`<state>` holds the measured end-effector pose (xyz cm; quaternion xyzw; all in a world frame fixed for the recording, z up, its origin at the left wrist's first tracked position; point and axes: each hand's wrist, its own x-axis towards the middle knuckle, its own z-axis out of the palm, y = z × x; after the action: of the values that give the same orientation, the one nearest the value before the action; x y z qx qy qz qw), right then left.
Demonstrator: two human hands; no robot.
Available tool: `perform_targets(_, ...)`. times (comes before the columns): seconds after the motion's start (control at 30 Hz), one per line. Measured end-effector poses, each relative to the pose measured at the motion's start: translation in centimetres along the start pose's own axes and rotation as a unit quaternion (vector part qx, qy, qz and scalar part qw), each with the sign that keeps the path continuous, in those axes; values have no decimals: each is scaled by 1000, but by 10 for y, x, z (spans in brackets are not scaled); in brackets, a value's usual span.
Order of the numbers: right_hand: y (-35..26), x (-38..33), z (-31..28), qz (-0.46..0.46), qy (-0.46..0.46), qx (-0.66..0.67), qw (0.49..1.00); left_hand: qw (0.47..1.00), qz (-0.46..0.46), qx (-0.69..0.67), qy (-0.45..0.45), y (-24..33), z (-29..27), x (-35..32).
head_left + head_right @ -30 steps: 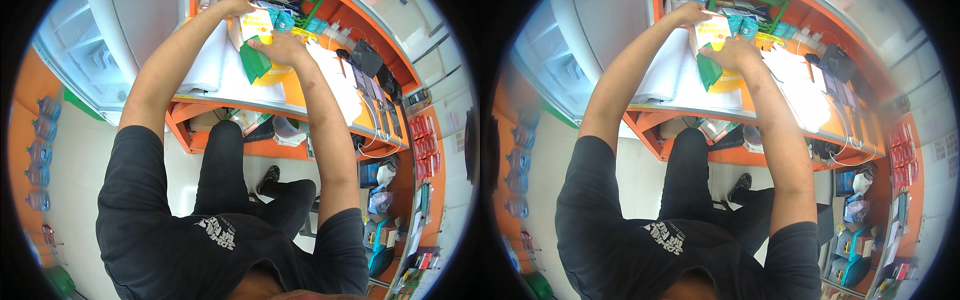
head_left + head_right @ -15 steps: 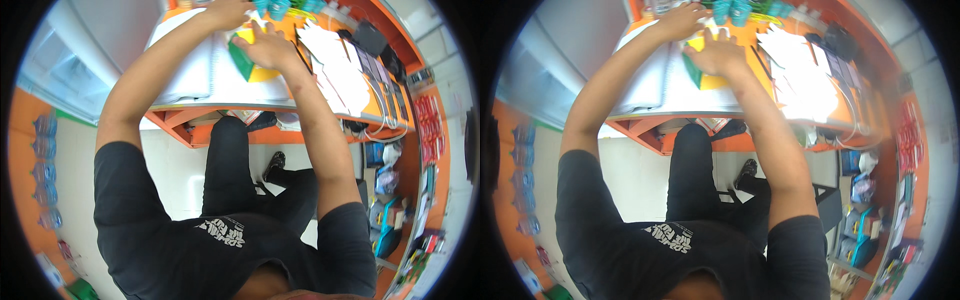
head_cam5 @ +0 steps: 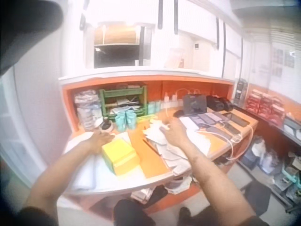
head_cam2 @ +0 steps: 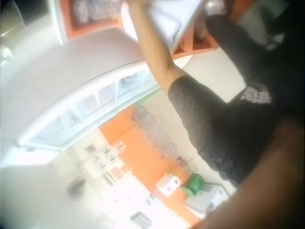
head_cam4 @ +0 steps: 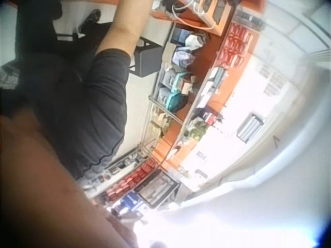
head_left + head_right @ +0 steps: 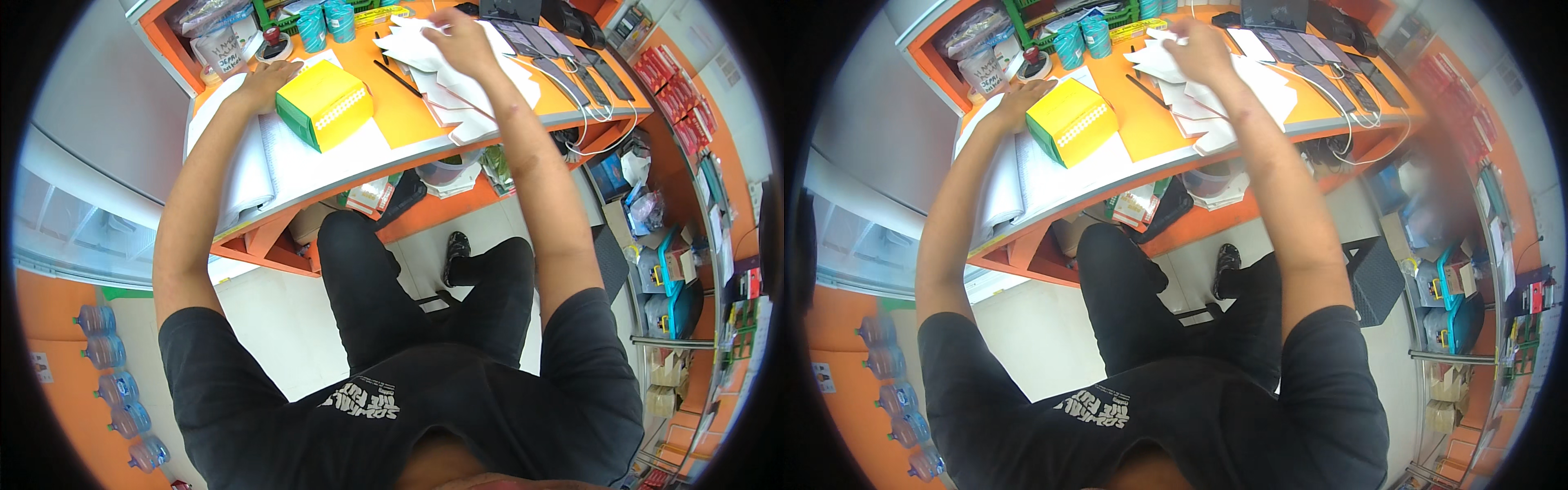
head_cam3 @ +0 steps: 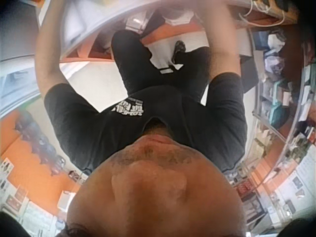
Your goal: The person assembles small paper boxes by folding flat sheets and tucking flaps into slots. They handle multiple boxes one at a time, folding edges and securing the structure by hand, then placing finished units on a nearby counter.
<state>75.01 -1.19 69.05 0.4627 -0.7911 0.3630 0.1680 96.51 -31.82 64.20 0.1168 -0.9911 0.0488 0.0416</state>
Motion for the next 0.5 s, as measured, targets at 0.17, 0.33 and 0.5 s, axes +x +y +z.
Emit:
perform_targets(0.17,55,-6,2,29,-153,10,988,996,44,-62,46,-31,3,14)
perform_targets(0.33,37,3,22,21,-259,-62,964,970,-78,-219,77,-10,-49,-11)
perform_targets(0.5,43,19,14,37,-294,-62,953,953,-65,-233,183,43,-96,-35)
